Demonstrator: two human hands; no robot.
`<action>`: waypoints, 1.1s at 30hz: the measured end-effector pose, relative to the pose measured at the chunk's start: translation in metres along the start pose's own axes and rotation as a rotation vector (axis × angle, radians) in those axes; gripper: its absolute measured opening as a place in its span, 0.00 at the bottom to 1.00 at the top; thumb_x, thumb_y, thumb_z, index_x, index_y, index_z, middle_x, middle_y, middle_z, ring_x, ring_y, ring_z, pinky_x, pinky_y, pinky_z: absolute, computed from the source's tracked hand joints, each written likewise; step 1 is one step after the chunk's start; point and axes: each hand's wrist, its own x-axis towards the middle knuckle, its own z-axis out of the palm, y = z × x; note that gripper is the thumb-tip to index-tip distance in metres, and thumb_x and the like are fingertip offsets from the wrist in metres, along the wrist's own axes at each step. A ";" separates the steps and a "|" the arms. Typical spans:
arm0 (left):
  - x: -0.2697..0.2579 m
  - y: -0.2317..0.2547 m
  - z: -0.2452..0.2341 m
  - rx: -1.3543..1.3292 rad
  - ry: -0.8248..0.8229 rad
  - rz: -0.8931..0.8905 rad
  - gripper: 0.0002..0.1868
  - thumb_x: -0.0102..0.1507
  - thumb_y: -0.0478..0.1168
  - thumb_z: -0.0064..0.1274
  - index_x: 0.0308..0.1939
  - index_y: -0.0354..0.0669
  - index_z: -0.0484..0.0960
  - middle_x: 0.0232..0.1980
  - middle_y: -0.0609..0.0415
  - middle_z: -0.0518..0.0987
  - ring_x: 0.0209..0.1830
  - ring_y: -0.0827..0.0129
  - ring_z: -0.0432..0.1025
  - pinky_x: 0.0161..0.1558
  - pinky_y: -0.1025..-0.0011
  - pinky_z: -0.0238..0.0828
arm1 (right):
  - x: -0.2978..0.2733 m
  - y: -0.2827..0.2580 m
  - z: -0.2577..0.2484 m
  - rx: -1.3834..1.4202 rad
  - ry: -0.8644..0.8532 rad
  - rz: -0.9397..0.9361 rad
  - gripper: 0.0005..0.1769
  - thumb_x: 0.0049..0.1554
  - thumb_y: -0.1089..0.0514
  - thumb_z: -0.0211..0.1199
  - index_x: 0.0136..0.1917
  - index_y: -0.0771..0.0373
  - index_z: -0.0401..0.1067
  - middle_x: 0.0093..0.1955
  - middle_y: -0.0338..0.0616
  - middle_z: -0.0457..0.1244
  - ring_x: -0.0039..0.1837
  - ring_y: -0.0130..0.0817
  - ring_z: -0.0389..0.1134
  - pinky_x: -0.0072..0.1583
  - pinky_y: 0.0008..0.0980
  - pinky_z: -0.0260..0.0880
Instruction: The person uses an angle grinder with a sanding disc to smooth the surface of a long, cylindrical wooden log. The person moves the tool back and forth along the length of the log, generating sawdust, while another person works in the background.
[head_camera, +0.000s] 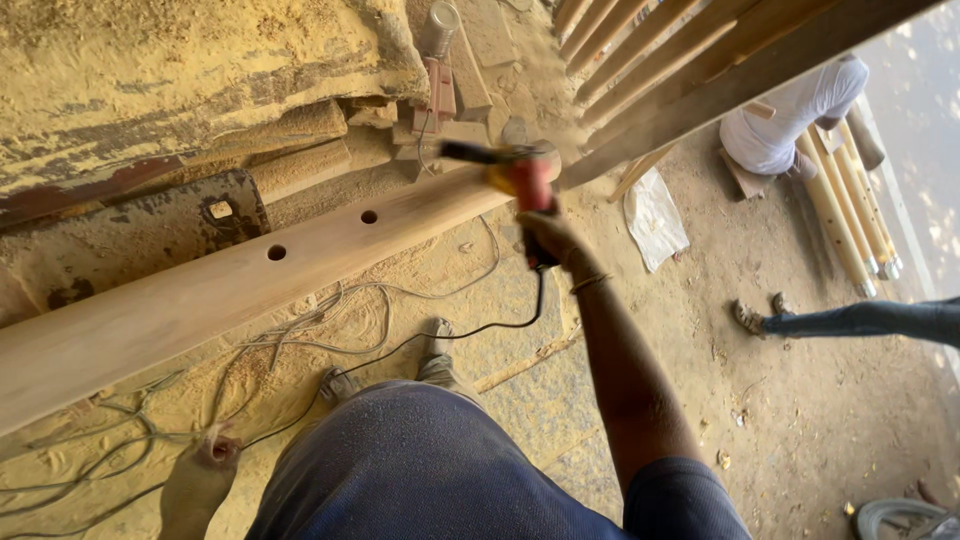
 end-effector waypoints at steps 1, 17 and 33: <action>0.000 -0.008 -0.001 -0.021 -0.034 0.000 0.23 0.66 0.51 0.51 0.66 0.60 0.78 0.47 0.55 0.87 0.49 0.59 0.82 0.51 0.61 0.79 | -0.014 0.010 0.026 -0.028 -0.058 -0.084 0.41 0.49 0.60 0.71 0.69 0.58 0.51 0.43 0.41 0.62 0.38 0.31 0.63 0.37 0.33 0.70; 0.005 -0.008 -0.045 -0.056 -0.133 -0.201 0.31 0.67 0.59 0.50 0.72 0.56 0.72 0.54 0.48 0.86 0.49 0.56 0.82 0.55 0.57 0.77 | -0.111 0.044 0.156 -0.527 -0.165 -0.289 0.55 0.53 0.43 0.69 0.82 0.56 0.42 0.61 0.56 0.66 0.58 0.47 0.71 0.60 0.43 0.72; -0.113 0.056 0.066 -0.302 -0.062 -0.185 0.31 0.58 0.58 0.58 0.64 0.58 0.76 0.40 0.50 0.85 0.44 0.61 0.80 0.52 0.64 0.78 | -0.016 0.102 -0.059 0.060 0.134 -0.214 0.33 0.49 0.59 0.71 0.65 0.63 0.63 0.42 0.41 0.65 0.37 0.31 0.66 0.37 0.32 0.69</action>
